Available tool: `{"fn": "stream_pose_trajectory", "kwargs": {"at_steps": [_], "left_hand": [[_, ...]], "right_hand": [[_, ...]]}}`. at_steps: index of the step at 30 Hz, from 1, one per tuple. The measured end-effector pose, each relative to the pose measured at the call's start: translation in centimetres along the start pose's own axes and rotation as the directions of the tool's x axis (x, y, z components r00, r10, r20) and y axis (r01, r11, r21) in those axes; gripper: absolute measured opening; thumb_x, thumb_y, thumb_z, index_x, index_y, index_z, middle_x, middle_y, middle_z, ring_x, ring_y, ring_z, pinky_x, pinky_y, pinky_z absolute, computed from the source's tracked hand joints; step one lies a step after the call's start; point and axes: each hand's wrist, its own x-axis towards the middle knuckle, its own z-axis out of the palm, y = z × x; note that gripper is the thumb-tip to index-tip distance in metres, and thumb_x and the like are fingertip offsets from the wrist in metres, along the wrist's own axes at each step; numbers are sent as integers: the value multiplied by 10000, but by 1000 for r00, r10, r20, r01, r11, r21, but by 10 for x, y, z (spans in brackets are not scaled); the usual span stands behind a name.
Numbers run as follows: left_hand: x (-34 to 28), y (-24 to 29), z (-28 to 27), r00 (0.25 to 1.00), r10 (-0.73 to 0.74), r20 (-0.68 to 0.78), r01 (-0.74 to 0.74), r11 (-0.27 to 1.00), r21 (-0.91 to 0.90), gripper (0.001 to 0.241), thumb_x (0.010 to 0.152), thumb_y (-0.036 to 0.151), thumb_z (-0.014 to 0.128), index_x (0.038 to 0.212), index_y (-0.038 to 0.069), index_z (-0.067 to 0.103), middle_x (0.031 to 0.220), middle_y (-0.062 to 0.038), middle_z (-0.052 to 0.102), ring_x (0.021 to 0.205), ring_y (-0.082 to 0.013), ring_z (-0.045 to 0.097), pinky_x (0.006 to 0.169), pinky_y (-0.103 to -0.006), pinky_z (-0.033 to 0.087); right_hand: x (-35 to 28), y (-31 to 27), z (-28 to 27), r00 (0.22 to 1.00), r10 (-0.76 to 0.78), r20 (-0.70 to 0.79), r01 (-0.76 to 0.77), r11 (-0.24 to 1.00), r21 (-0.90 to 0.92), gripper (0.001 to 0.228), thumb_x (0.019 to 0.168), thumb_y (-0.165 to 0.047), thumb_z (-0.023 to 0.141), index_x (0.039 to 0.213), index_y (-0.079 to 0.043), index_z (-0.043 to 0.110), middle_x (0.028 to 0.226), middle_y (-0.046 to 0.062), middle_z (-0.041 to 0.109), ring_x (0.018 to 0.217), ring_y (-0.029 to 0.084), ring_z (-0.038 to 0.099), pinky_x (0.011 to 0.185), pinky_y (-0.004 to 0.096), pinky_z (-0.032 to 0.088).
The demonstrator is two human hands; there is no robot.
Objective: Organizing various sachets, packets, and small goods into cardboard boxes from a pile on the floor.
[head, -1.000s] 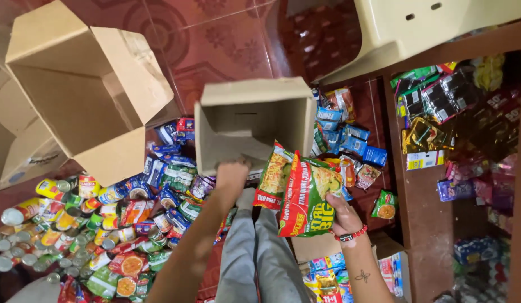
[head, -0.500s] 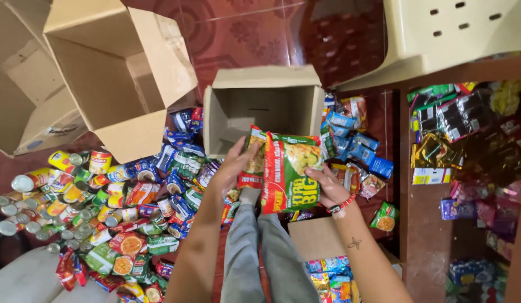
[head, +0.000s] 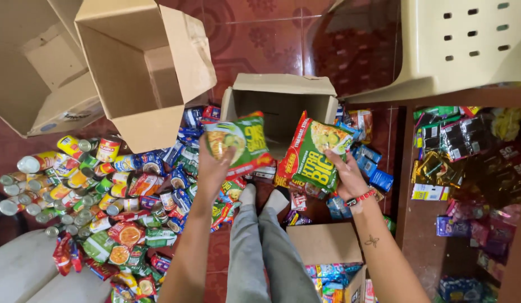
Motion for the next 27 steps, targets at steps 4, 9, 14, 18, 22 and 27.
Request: {"fn": "stream_pose_trajectory", "kwargs": {"at_steps": [4, 9, 14, 18, 22, 27], "left_hand": [[2, -19, -12, 984, 152, -92, -160, 983, -87, 727, 894, 52, 743, 1496, -33, 345, 1275, -157, 651, 1108, -202, 666, 977, -318, 545], [5, -20, -3, 920, 377, -111, -359, 920, 156, 810, 902, 13, 734, 1552, -50, 255, 1359, -216, 586, 1191, -270, 625, 1036, -340, 498], [9, -5, 5, 971, 214, -109, -198, 970, 143, 826, 883, 56, 713, 1566, -3, 252, 1311, -184, 641, 1140, -224, 668, 1007, -305, 520], [10, -12, -6, 967, 241, -83, -238, 970, 49, 814, 900, 26, 698, 1574, 3, 241, 1391, -195, 598, 1202, -220, 637, 1041, -316, 500], [10, -13, -33, 961, 272, 43, -263, 953, -153, 905, 914, 3, 701, 1622, 63, 140, 1534, -160, 443, 1297, -207, 547, 1065, -319, 471], [-23, -25, -42, 971, 33, 238, 29, 967, -252, 859, 941, 166, 667, 1647, 147, 180, 1544, -139, 472, 1331, -212, 521, 1082, -331, 454]], "right_hand": [[-2, 2, 6, 995, -78, 54, 81, 996, -45, 478, 927, -128, 736, 1358, -46, 549, 1278, 93, 680, 1140, 221, 675, 960, 399, 573], [9, 1, 38, 994, -110, 9, 111, 992, -65, 576, 882, -76, 707, 1401, -111, 458, 1293, 77, 641, 1150, 217, 662, 940, 393, 586], [17, 3, 63, 992, -122, 27, 124, 984, -125, 632, 867, -58, 671, 1439, -159, 421, 1285, 54, 623, 1128, 202, 647, 892, 382, 576], [8, 9, 65, 988, -142, 55, 150, 964, -220, 564, 890, -70, 704, 1411, -62, 487, 1243, 75, 659, 1082, 205, 665, 895, 377, 565], [-16, 11, 69, 999, -26, 19, 27, 999, -46, 515, 865, -216, 756, 1329, -75, 582, 1213, 74, 722, 1039, 207, 737, 904, 367, 609], [-30, 49, 73, 986, 157, 60, -160, 987, 32, 536, 881, -339, 752, 1313, -68, 585, 1165, 110, 729, 1011, 249, 727, 866, 419, 609]]}}
